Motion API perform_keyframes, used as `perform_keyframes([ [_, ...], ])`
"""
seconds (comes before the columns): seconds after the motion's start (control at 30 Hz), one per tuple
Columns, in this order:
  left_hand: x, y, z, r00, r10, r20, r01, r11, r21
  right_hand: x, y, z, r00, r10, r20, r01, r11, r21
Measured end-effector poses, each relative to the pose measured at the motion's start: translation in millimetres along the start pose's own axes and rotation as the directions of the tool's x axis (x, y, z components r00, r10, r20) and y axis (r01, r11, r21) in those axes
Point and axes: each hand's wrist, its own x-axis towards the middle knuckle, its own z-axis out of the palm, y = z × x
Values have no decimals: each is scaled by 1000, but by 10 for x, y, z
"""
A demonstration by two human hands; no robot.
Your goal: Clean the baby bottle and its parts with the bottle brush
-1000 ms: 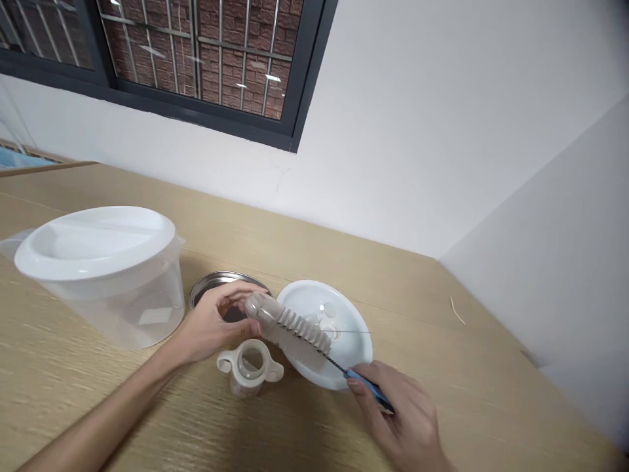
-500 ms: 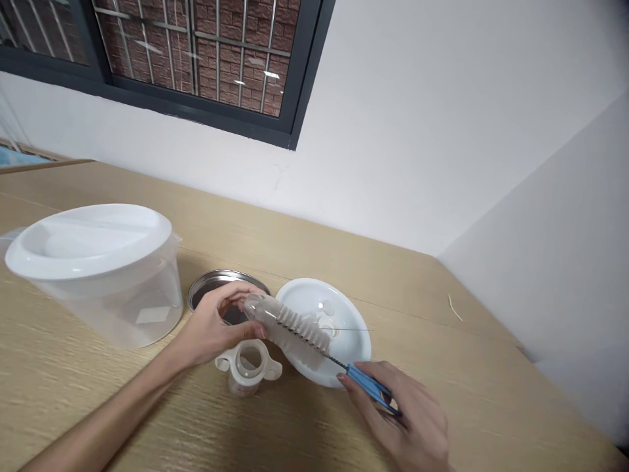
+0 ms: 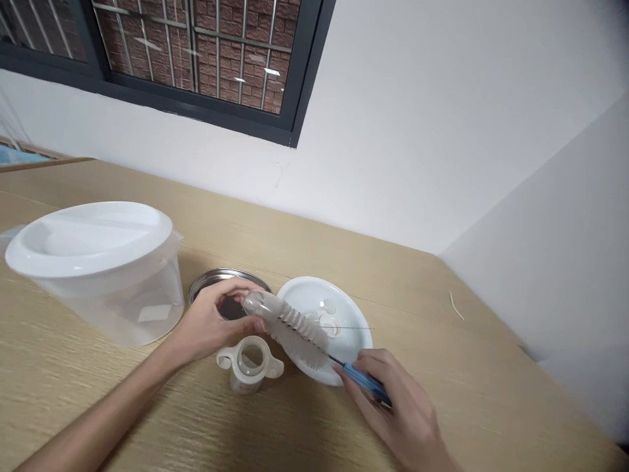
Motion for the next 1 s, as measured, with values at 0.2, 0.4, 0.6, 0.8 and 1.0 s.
perform_keyframes([
  [0.2,9,-71,7,999,18,34,-17,999,-44,-5,24,-3,997,-52,-65,52,999,-1],
  [0.4,-20,-75,8,997,54,58,-54,998,-11,7,11,-2,1000,-20,12,20,998,57],
  [0.6,12,-38,-11,1000,10,-10,-10,1000,22,17,19,-18,999,53,-6,-53,998,-18],
  [0.8,64,-63,-88,987,-100,-127,93,994,-60,18,97,-31,990,17,-137,-24,999,-46],
  [1.0,70,-61,-90,983,-134,-127,118,985,-123,-28,91,-51,971,22,-236,-14,999,37],
])
